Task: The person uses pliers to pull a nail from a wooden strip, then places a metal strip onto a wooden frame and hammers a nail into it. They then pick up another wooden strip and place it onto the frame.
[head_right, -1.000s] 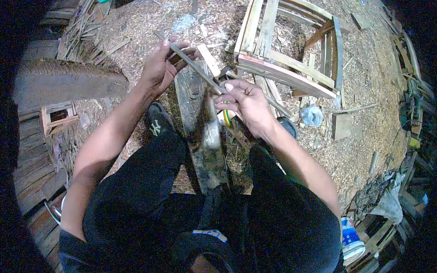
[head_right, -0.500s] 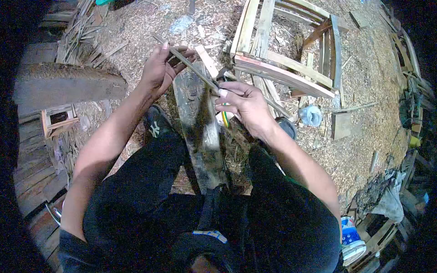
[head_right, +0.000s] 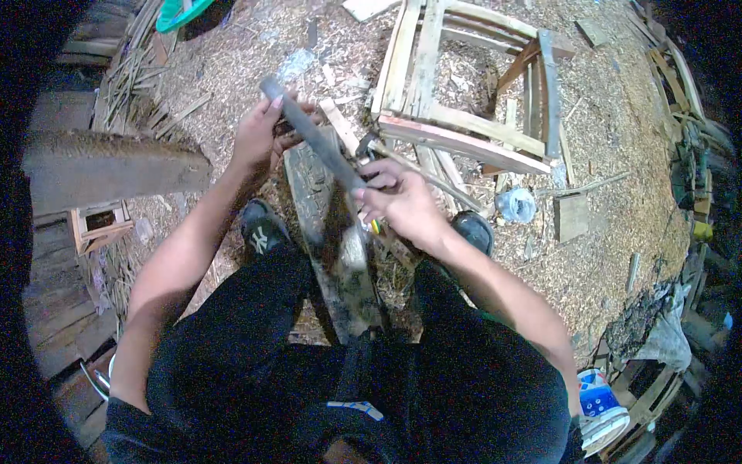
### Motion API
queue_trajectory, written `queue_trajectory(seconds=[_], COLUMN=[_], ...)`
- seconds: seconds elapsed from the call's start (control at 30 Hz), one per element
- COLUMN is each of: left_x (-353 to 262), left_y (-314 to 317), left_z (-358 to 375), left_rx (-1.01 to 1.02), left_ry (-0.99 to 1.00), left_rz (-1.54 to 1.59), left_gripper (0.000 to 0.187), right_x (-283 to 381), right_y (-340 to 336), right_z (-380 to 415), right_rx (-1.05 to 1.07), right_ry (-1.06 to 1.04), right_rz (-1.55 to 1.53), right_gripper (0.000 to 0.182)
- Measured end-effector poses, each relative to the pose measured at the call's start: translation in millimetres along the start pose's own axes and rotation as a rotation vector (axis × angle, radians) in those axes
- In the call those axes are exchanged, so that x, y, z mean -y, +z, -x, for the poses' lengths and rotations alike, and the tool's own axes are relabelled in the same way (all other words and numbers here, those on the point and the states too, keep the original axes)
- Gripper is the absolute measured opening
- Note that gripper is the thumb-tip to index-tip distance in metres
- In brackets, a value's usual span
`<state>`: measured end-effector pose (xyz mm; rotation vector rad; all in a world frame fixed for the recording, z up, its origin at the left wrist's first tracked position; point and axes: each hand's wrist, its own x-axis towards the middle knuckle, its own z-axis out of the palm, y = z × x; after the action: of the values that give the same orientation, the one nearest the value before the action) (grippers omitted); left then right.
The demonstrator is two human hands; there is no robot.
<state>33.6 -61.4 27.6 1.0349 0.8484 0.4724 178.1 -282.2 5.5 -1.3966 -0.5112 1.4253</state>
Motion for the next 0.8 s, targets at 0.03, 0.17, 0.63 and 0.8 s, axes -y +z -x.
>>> queue_trajectory(seconds=[0.03,0.17,0.63,0.8], left_x=[0,-6,-33,-37], left_y=[0,7,-15,-22], left_z=[2,8,-12,-16], left_rx=[-0.006,0.032,0.065,0.047], left_ry=[-0.001,-0.069,-0.115,-0.119], left_rz=[-0.040,-0.130,-0.299,-0.301], left_gripper=[0.038,0.036,0.064,0.061], right_x=[1,5,142,197], right_y=[2,5,-80,-120], right_z=[2,7,53,48], right_rx=[0.027,0.082,-0.100,-0.220], right_ry=[0.004,0.005,-0.084,0.169], right_rz=[0.028,0.228,0.039,0.141], right_gripper=[0.040,0.029,0.029,0.035])
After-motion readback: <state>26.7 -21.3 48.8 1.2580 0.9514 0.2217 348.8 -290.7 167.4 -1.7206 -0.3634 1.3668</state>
